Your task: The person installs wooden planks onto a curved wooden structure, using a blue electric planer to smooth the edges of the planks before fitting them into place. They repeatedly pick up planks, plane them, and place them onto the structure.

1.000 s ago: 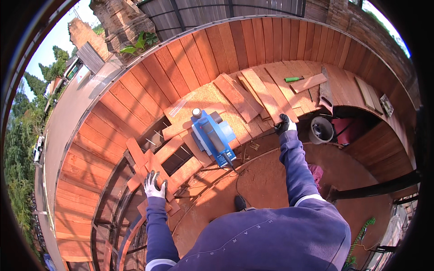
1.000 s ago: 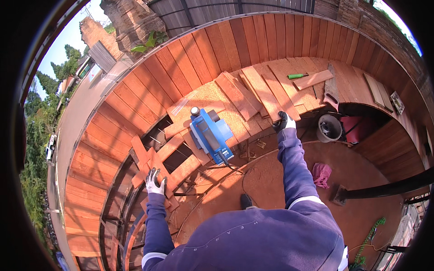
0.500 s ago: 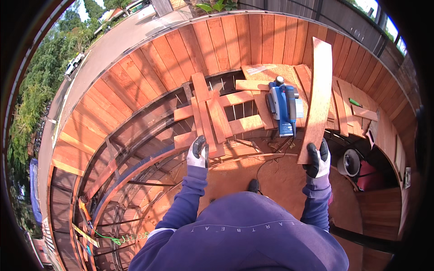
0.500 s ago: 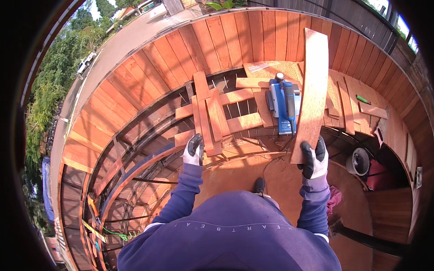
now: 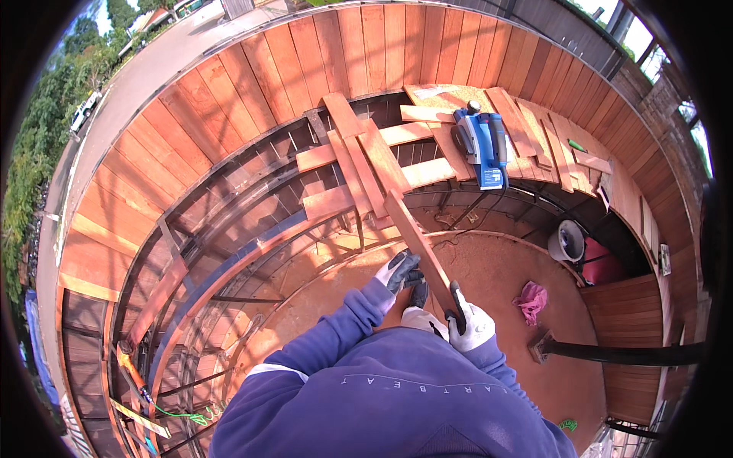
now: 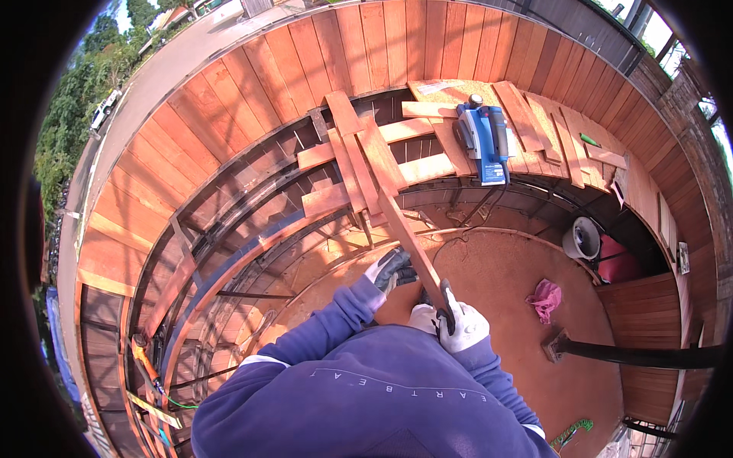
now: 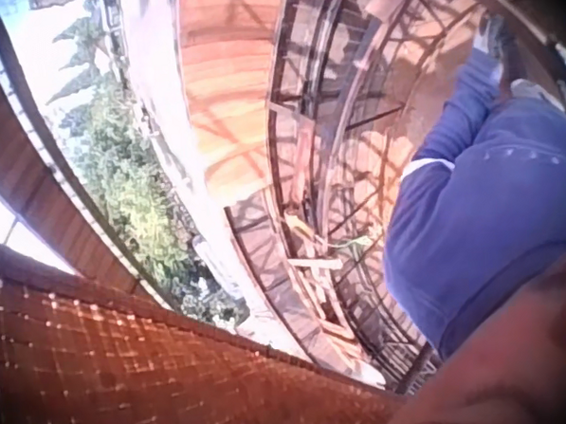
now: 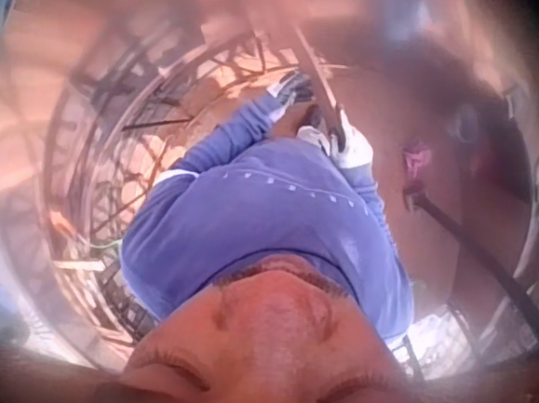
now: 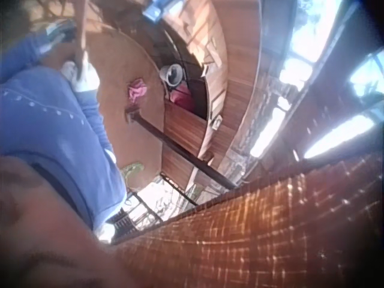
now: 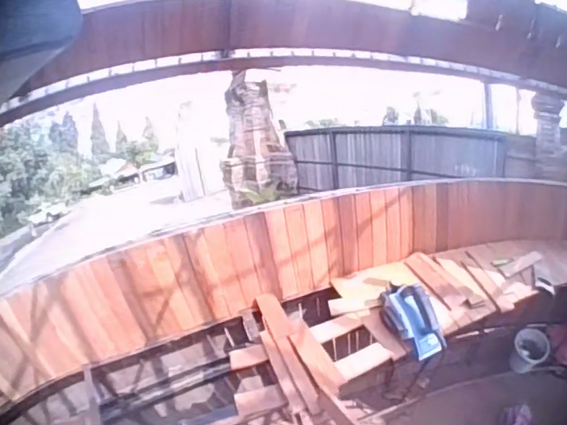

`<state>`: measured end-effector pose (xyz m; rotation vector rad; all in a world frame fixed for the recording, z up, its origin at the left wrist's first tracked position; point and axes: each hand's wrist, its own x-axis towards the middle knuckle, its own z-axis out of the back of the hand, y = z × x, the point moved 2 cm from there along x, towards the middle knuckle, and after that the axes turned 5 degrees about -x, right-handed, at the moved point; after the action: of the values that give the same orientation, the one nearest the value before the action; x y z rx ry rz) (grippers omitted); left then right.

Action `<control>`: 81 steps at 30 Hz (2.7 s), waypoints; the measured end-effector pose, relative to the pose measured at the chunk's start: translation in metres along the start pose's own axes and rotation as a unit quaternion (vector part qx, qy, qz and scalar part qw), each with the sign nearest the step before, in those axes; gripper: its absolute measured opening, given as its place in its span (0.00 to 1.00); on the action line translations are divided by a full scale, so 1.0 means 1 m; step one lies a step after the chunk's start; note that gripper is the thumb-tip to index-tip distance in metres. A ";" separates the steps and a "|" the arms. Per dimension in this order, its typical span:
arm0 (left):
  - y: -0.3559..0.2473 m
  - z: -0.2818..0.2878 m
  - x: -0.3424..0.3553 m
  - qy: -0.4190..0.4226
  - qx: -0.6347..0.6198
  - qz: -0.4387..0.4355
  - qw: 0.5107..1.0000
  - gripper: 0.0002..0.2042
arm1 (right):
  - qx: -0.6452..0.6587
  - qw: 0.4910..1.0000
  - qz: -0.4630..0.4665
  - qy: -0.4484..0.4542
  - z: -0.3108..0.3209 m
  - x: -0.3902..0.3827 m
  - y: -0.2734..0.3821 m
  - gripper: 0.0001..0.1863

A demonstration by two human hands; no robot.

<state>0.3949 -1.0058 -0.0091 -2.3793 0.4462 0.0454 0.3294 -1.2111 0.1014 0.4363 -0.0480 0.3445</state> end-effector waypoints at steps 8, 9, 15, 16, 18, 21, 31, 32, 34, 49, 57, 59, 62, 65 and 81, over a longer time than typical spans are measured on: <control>0.021 -0.001 0.008 -0.040 -0.134 0.082 0.987 0.11 | -0.001 0.990 0.049 -0.130 -0.015 0.005 0.021 0.35; 0.021 0.003 0.010 -0.037 -0.151 0.089 0.984 0.13 | 0.005 0.990 0.040 -0.133 -0.020 -0.002 0.022 0.34; 0.020 -0.015 0.005 -0.055 -0.201 0.102 0.973 0.10 | 0.027 0.990 0.028 -0.137 -0.033 -0.013 0.015 0.28; 0.019 -0.014 0.007 -0.052 -0.199 0.099 0.974 0.10 | 0.023 0.988 0.036 -0.147 -0.036 -0.012 0.013 0.28; 0.017 -0.010 0.009 -0.048 -0.198 0.094 0.975 0.11 | 0.014 0.985 0.050 -0.163 -0.041 -0.013 0.012 0.28; 0.015 -0.019 0.005 -0.067 -0.177 0.079 0.979 0.13 | 0.058 0.987 0.029 -0.145 -0.035 -0.013 0.011 0.27; 0.024 0.007 0.036 -0.099 -0.173 0.095 0.975 0.23 | 0.047 0.984 0.055 -0.160 -0.038 -0.012 0.006 0.27; 0.022 0.005 0.037 -0.112 -0.167 0.095 0.975 0.23 | 0.039 0.983 0.064 -0.168 -0.039 -0.012 0.005 0.28; 0.021 0.004 0.036 -0.120 -0.158 0.087 0.976 0.22 | 0.048 0.983 0.066 -0.164 -0.037 -0.012 0.007 0.29; -0.006 0.021 0.047 -0.130 -0.118 0.103 0.979 0.23 | 0.082 0.983 0.057 -0.151 -0.060 0.072 0.035 0.26; -0.007 0.017 0.028 -0.053 -0.024 0.105 0.993 0.21 | 0.081 0.976 0.059 -0.191 -0.070 0.085 0.037 0.27; -0.022 0.028 0.030 -0.113 0.092 0.119 0.982 0.20 | 0.104 0.981 0.060 -0.152 -0.056 0.084 0.043 0.28; -0.086 -0.017 0.030 -0.226 0.456 -0.100 0.855 0.21 | 0.162 0.983 0.077 -0.022 -0.037 0.082 0.025 0.38; -0.110 -0.014 0.062 -0.246 0.444 -0.284 0.813 0.30 | 0.483 0.872 -0.018 0.075 -0.045 0.077 -0.006 0.35; -0.114 0.017 0.151 -0.374 0.601 -0.223 0.671 0.40 | 0.171 0.946 0.024 -0.275 0.056 0.321 -0.210 0.37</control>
<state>0.5761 -0.9614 0.0281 -0.9175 -0.4419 0.3643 0.7039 -1.3119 0.1050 0.8688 -0.5506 0.2701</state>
